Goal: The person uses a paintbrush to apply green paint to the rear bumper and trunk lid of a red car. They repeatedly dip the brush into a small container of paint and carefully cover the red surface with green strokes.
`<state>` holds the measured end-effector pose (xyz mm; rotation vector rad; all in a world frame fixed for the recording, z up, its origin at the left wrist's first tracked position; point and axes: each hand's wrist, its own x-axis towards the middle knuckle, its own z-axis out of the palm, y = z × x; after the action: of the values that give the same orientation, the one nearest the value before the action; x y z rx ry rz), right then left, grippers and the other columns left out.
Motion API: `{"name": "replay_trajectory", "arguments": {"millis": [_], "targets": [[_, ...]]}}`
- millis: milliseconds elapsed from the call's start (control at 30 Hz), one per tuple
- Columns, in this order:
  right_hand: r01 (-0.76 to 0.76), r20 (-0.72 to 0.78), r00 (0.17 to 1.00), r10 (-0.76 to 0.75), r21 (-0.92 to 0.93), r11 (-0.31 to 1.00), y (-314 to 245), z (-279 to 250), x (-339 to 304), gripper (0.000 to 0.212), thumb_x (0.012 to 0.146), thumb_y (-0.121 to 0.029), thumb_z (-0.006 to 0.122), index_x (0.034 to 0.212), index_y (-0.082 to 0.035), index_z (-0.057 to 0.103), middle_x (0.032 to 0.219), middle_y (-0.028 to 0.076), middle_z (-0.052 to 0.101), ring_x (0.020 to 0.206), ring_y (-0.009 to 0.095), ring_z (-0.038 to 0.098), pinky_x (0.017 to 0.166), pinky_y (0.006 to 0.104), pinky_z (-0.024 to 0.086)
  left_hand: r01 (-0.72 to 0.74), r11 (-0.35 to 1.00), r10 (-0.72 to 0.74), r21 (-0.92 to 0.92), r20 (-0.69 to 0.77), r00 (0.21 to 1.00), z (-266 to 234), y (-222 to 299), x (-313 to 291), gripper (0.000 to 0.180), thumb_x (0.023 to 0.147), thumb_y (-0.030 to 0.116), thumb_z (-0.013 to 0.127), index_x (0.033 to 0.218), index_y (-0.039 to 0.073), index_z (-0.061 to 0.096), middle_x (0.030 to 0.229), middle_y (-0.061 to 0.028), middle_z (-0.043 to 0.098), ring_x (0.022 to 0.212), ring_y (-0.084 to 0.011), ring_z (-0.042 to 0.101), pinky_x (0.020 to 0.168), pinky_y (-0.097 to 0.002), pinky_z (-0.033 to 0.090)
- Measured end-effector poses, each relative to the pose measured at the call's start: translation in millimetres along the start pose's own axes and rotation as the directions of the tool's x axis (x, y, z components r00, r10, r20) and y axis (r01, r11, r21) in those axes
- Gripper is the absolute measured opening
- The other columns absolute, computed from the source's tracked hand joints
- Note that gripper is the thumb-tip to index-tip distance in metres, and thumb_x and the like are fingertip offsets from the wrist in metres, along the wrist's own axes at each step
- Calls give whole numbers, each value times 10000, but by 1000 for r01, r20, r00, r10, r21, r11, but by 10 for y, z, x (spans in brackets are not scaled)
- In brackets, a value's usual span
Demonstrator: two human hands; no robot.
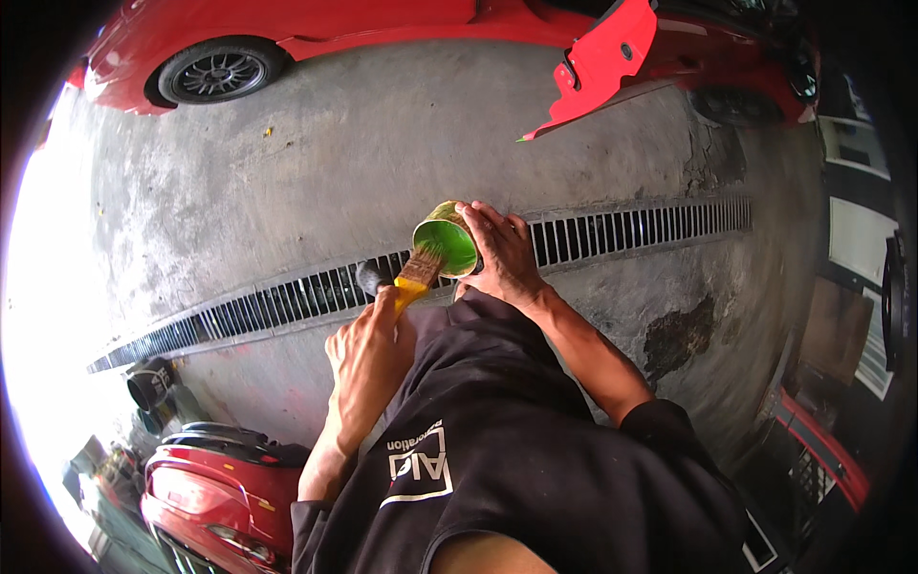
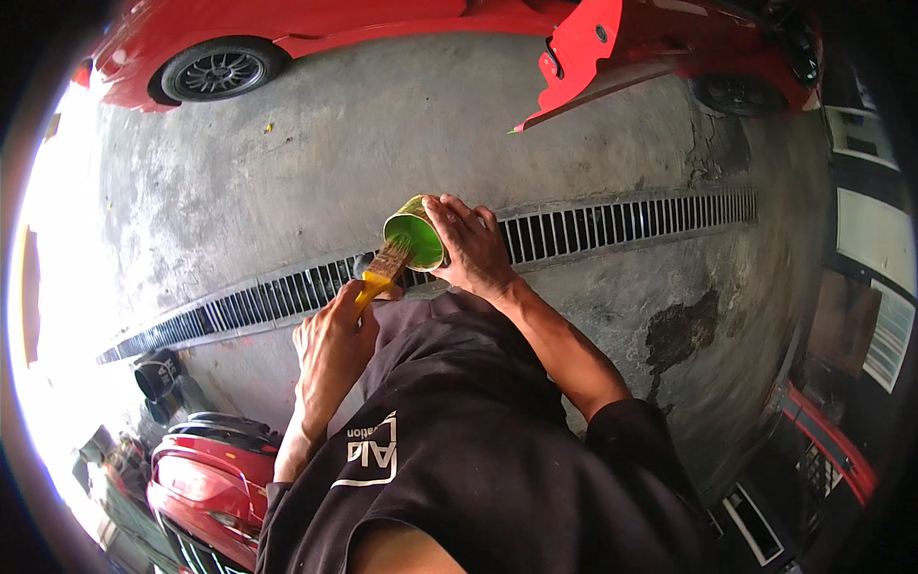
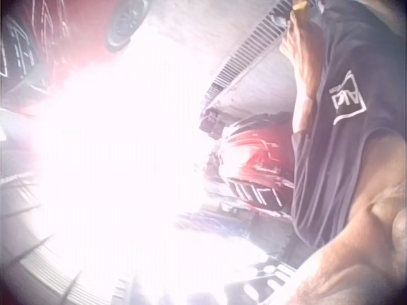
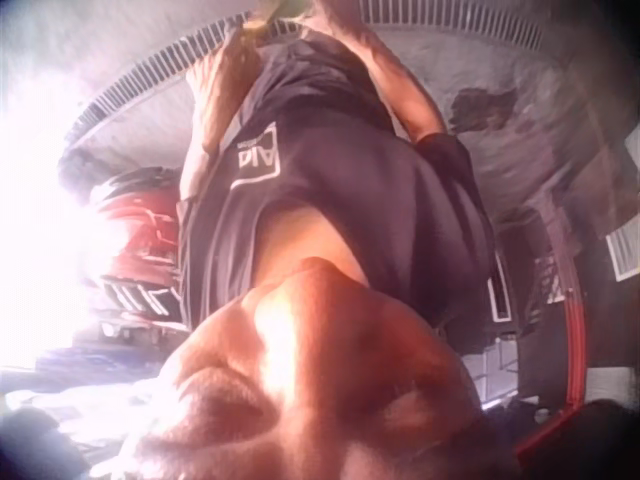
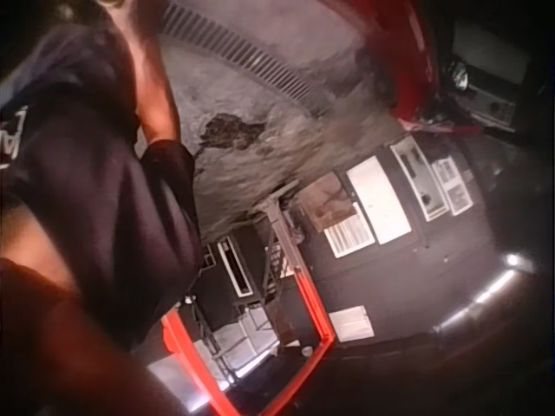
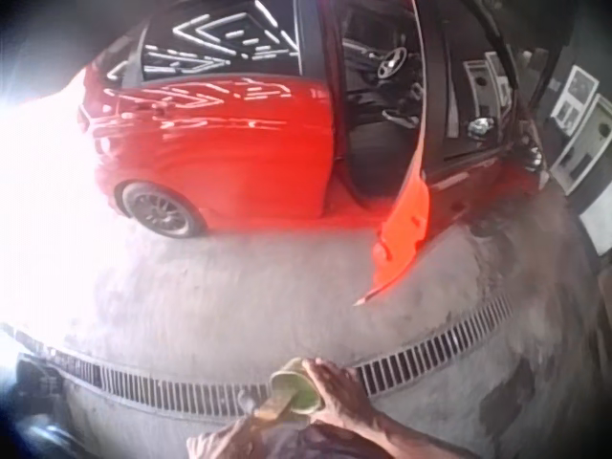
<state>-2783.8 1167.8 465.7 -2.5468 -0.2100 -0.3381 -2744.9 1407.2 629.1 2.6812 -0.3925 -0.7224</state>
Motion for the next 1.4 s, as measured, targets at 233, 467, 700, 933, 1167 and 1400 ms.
{"name": "replay_trajectory", "arguments": {"millis": [233,467,700,933,1167,1400], "targets": [[50,6,999,-50,59,997,149,-326,-423,1358,541,-274,1065,1681,-93,350,1571,89,591,1481,268,523,1103,502,418,-152,986,146,69,90,985,322,537,-37,187,954,229,656,1034,89,752,882,-128,776,792,-381,768,736,-549,570],[-53,-43,998,55,40,998,66,-441,-949,1289,569,-292,1059,1638,-48,381,1568,97,600,1430,278,580,1125,483,413,-179,981,181,79,-14,983,670,626,-330,153,962,216,654,969,93,746,860,-133,769,730,-379,752,691,-515,588],[-415,-90,893,441,215,884,254,-157,-1900,1278,617,-289,1039,1640,-5,326,1483,143,649,1380,324,618,1131,465,466,48,859,-30,-509,44,999,1275,326,-852,279,993,169,679,1219,23,753,851,-155,754,674,-215,696,649,-365,552],[-691,-40,666,745,343,637,1076,455,-2866,1331,674,-228,1038,1685,9,204,1376,261,664,1252,390,694,1081,497,575,118,640,-116,-759,56,992,2878,-48,-468,409,1142,358,611,1347,12,686,765,88,493,641,-21,413,578,-218,345],[-701,-181,577,796,389,597,2829,1531,-3655,1383,667,-261,1036,1698,9,155,1519,270,522,1337,411,613,1140,530,523,31,860,-72,-509,-61,996,5350,-75,1484,403,1163,274,544,1441,-10,610,917,-137,667,782,-192,616,722,-379,530],[-629,-105,392,914,694,350,3543,1946,-4157,1389,708,-125,1005,1720,-76,55,1513,232,520,1339,376,619,1139,555,538,-131,924,42,-361,-244,969,6824,603,3358,396,1161,258,485,1447,-6,556,830,-176,642,654,-238,608,611,-429,507]]}}
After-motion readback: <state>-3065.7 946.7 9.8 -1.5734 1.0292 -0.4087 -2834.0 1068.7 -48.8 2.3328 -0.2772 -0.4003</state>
